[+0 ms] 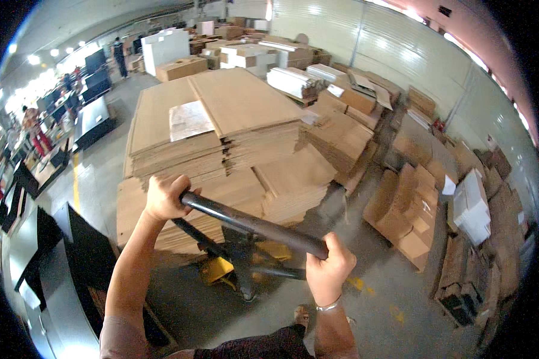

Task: The person uses a yellow manual pallet jack to lift and transport a stack of flat cardboard sheets across a warehouse floor. They maneuver the jack through aisles of stacked boxes and other materials, repositioning the load multiple times.

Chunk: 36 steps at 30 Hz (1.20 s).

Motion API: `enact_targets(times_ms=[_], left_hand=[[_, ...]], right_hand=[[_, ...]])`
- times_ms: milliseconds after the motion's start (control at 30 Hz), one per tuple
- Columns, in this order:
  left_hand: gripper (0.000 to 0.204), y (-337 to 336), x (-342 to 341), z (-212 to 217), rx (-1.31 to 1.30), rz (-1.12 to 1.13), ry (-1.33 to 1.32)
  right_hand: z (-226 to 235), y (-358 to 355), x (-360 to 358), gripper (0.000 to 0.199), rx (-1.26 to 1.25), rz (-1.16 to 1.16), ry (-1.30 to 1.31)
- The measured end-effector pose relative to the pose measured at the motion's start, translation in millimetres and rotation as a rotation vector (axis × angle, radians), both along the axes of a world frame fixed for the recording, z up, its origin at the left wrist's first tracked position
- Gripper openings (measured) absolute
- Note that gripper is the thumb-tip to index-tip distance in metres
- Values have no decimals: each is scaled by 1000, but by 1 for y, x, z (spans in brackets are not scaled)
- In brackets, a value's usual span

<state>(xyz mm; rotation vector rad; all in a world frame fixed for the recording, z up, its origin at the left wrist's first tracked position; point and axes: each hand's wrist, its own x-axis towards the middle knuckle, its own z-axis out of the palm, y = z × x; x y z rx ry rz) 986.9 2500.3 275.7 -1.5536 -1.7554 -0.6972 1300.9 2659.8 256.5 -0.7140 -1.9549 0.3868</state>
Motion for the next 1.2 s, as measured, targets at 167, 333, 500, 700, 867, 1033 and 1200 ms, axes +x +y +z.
enact_targets(times_ms=[167, 333, 500, 700, 867, 1033, 1200], left_hand=[[34, 6, -2, -2, 44, -6, 47], [37, 13, -9, -5, 99, -77, 36], [39, 11, -10, 0, 44, -85, 27], [41, 12, -8, 3, 43, -78, 17], [39, 13, -5, -9, 128, -47, 27], [28, 1, -3, -20, 65, 23, -12], [23, 1, -15, -28, -71, 31, -431]], right_hand=[[-7, -1, -11, 28, 30, -174, 25], [-8, 0, -21, 31, 47, -258, 34], [-6, 1, -23, 30, 77, -308, -9], [-5, 0, -22, 28, 32, -307, -26], [-8, 4, -13, 17, 28, -161, 47], [-3, 3, 0, 16, 49, -69, -6], [3, 16, 18, 19, 35, 50, 78]])
